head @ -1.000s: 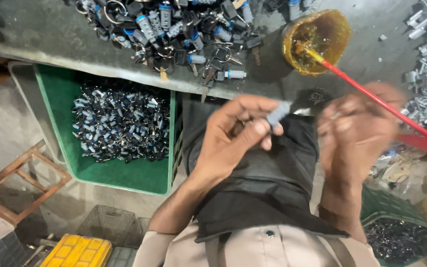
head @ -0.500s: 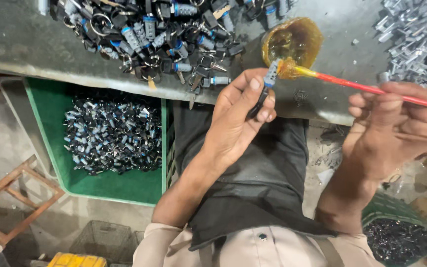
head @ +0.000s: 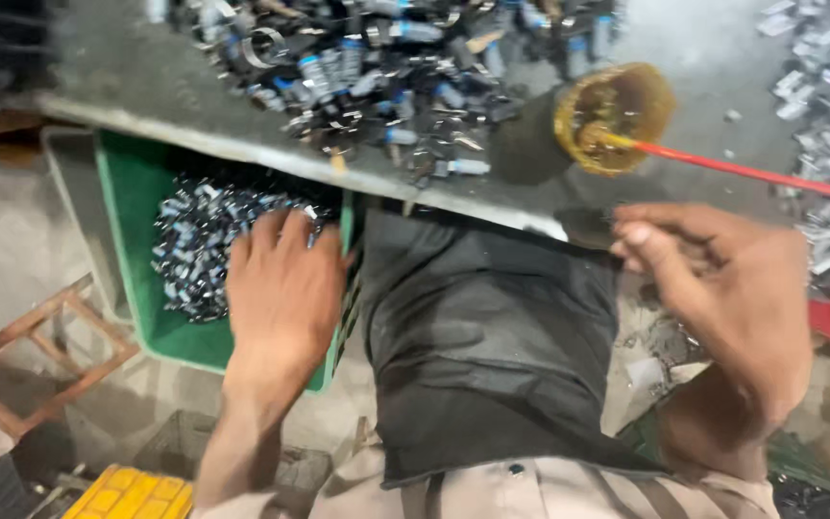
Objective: The person picks small metal lock cylinders from a pile on the workbench, dips a long brush into a bowl of lubricant, applies the lubricant to a cylinder, and works the cylinder parts by hand. Finished cylinders are set back on the bench among the piles.
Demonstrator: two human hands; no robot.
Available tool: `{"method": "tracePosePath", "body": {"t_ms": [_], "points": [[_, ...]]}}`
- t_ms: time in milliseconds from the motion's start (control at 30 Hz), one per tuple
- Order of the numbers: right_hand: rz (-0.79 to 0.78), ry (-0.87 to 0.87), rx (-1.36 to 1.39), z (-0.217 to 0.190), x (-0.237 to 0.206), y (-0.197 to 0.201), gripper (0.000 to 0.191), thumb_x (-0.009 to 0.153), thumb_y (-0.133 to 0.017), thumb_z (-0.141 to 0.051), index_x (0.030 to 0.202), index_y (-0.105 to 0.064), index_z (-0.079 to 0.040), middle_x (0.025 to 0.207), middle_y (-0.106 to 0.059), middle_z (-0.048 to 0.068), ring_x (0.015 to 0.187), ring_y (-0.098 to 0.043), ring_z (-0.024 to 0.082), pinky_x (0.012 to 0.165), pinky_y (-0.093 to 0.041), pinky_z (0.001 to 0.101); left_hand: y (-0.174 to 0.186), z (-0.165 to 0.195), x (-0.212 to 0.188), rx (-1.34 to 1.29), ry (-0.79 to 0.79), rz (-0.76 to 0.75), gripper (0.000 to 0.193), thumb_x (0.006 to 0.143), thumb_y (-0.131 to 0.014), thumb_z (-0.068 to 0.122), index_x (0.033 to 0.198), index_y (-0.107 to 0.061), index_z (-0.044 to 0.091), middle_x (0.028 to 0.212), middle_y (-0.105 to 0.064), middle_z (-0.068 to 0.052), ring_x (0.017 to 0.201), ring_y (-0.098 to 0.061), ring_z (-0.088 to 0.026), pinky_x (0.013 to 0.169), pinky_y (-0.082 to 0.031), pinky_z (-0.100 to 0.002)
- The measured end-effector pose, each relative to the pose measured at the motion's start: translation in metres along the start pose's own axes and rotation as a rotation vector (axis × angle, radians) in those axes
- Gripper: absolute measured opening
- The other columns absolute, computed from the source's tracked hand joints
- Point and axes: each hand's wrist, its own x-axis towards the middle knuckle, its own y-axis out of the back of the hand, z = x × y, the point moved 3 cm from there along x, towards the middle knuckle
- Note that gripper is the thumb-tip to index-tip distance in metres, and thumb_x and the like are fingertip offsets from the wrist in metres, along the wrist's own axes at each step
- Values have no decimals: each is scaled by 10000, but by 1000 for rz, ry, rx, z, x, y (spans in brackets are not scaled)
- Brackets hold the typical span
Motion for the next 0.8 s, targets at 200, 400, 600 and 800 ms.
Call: {"method": "tracePosePath", "body": {"t_ms": [200, 400, 600, 800], "points": [[-223, -18, 143, 18, -14, -41, 251, 952, -662, -78, 1172, -739, 16, 973, -796, 91, 857, -747, 127, 741, -614, 254, -27, 37, 64, -473, 190, 175, 225, 983, -701, 287, 1095, -650, 98, 886, -708, -111, 772, -668, -377, 599, -484, -508], [-436, -65, 564, 46, -18, -79, 429, 988, -612, -283, 1310, -657, -4, 1136, -770, 131, 1013, -756, 193, 856, -629, 335, -11, 40, 66, -613, 244, -57, 158, 1004, -690, 279, 1033, -670, 125, 750, -686, -126, 686, -675, -329, 625, -493, -459], [-643, -218, 1363, 45, -14, -126, 718, 1015, -484, -531, 1540, -375, -54, 1415, -562, 138, 1252, -606, 259, 1037, -532, 423, 16, 42, 29, -846, -335, -94, 147, 934, -708, 189, 1064, -675, 130, 920, -684, -80, 826, -685, -307, 678, -529, -422], [-607, -332, 1321, 64, -34, -140, 567, 1079, -469, -450, 1442, -476, -15, 1283, -618, 143, 1145, -636, 270, 888, -541, 406, -3, 61, 92, -502, -123, 276, 208, 956, -732, 179, 1130, -635, 120, 1007, -606, -87, 917, -648, -330, 731, -518, -462]]}}
